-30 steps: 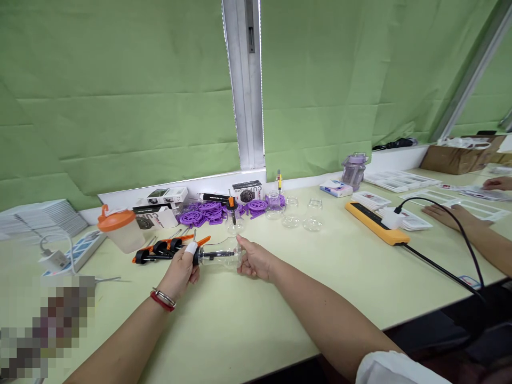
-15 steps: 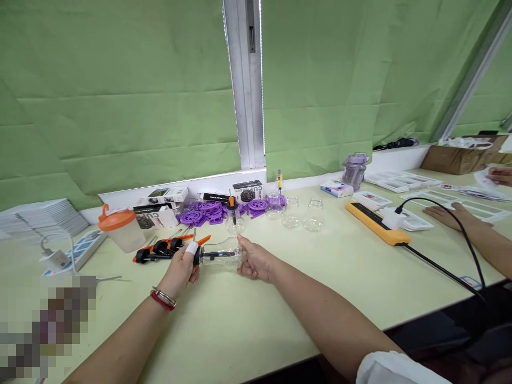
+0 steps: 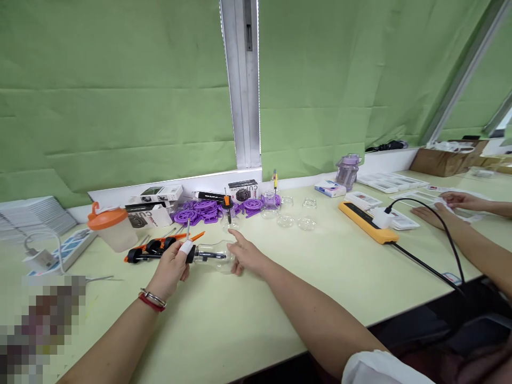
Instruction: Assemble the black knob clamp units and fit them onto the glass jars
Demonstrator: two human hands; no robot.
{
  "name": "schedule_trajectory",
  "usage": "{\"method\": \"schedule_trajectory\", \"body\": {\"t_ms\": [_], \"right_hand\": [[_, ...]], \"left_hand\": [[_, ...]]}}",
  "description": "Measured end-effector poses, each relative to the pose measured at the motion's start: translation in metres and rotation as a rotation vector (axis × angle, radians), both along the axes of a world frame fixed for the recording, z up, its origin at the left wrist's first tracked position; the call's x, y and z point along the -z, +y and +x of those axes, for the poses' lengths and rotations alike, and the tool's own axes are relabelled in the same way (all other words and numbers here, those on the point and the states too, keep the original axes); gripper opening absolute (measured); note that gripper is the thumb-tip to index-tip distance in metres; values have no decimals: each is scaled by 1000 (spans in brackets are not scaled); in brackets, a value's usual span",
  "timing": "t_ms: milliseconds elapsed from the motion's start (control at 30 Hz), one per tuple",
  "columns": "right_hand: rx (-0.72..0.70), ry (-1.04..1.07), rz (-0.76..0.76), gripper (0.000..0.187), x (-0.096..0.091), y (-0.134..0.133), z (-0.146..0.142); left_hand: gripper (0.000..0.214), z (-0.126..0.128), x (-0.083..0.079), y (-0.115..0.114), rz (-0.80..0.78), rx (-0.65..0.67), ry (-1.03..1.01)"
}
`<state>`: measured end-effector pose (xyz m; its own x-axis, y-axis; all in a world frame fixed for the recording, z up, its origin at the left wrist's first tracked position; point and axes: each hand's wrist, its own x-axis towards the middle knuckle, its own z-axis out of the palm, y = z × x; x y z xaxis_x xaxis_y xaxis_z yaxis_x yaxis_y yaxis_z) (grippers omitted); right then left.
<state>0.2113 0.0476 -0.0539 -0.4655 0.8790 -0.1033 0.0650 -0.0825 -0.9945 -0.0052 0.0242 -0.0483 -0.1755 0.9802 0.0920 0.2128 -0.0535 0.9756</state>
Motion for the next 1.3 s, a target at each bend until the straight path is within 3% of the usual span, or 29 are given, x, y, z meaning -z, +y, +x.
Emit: {"method": "schedule_trajectory", "body": {"t_ms": [133, 267, 367, 467, 600, 733, 900, 1133, 1300], "right_hand": [[-24, -163, 270, 76, 9, -1, 0], [26, -341, 579, 104, 14, 4, 3], [77, -430, 679, 96, 13, 13, 12], [144, -448, 672, 90, 14, 27, 27], [263, -404, 557, 82, 25, 48, 50], [368, -388, 466, 80, 37, 61, 60], [411, -433, 457, 81, 43, 73, 59], [408, -625, 558, 81, 46, 98, 57], [403, -682, 550, 76, 47, 115, 51]], "left_hand": [[32, 1, -1, -1, 3, 6, 1], [31, 8, -6, -9, 93, 156, -41], [41, 12, -8, -14, 228, 274, 29], [47, 8, -5, -12, 286, 263, 282], [40, -15, 4, 4, 340, 30, 593], [41, -45, 9, 21, 246, -223, 784], [41, -60, 10, 27, 176, -368, 999], [58, -62, 18, 31, -62, -298, 1121], [59, -61, 20, 34, -67, -243, 1141]]}}
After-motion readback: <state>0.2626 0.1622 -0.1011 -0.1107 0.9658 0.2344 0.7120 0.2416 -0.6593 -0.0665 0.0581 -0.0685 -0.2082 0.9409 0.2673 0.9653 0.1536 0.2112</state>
